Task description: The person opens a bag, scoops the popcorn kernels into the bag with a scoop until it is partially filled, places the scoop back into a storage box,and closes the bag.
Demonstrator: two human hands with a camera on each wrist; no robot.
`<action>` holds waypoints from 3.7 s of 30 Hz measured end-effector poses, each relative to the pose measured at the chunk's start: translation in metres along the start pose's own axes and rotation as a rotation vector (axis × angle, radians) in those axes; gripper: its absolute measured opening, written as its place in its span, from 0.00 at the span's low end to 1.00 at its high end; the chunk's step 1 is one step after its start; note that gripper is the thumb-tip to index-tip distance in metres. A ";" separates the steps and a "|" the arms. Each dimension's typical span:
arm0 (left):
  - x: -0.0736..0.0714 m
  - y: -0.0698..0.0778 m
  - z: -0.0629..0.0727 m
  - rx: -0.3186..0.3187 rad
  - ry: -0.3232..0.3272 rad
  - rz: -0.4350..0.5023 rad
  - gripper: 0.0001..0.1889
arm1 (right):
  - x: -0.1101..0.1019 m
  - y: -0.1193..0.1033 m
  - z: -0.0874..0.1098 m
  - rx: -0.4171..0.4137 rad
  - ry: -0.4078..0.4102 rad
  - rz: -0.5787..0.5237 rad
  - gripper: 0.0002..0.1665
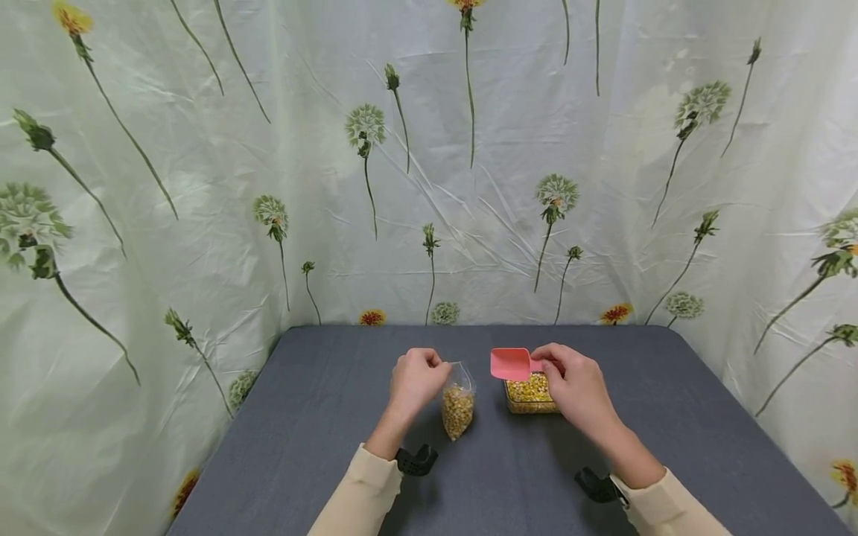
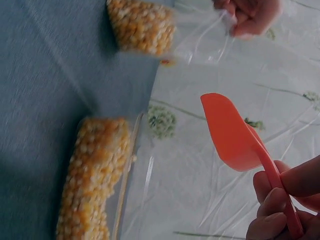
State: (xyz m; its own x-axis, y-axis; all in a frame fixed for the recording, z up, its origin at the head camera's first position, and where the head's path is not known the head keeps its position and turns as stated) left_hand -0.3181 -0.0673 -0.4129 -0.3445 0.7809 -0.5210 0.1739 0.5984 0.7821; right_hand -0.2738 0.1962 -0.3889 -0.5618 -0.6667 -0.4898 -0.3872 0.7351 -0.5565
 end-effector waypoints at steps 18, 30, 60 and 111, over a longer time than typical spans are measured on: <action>0.000 0.002 0.002 0.027 -0.004 0.013 0.19 | -0.020 0.051 -0.015 0.001 -0.215 0.191 0.14; -0.002 0.001 0.001 0.018 -0.005 -0.002 0.18 | -0.026 0.052 -0.026 -0.200 -0.320 0.344 0.13; -0.002 0.001 0.001 -0.001 -0.014 -0.028 0.18 | -0.012 0.082 -0.018 0.233 -0.518 0.097 0.13; 0.005 -0.002 0.002 0.025 -0.049 -0.014 0.18 | 0.008 0.097 0.015 0.658 -0.396 -0.245 0.15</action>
State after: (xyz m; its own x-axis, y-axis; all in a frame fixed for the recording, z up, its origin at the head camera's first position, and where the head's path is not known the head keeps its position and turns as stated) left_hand -0.3187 -0.0644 -0.4175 -0.3015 0.7798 -0.5487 0.1929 0.6135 0.7658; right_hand -0.3051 0.2606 -0.4566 -0.1684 -0.8844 -0.4352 0.1130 0.4213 -0.8999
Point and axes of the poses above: each hand's wrist, its own z-axis away from the middle knuckle, its own x-axis out of the palm, y = z × x, the point moved 5 cm from there along -z, towards the middle knuckle, and after that the axes turned 14 degrees about y, right-handed, at the moved point
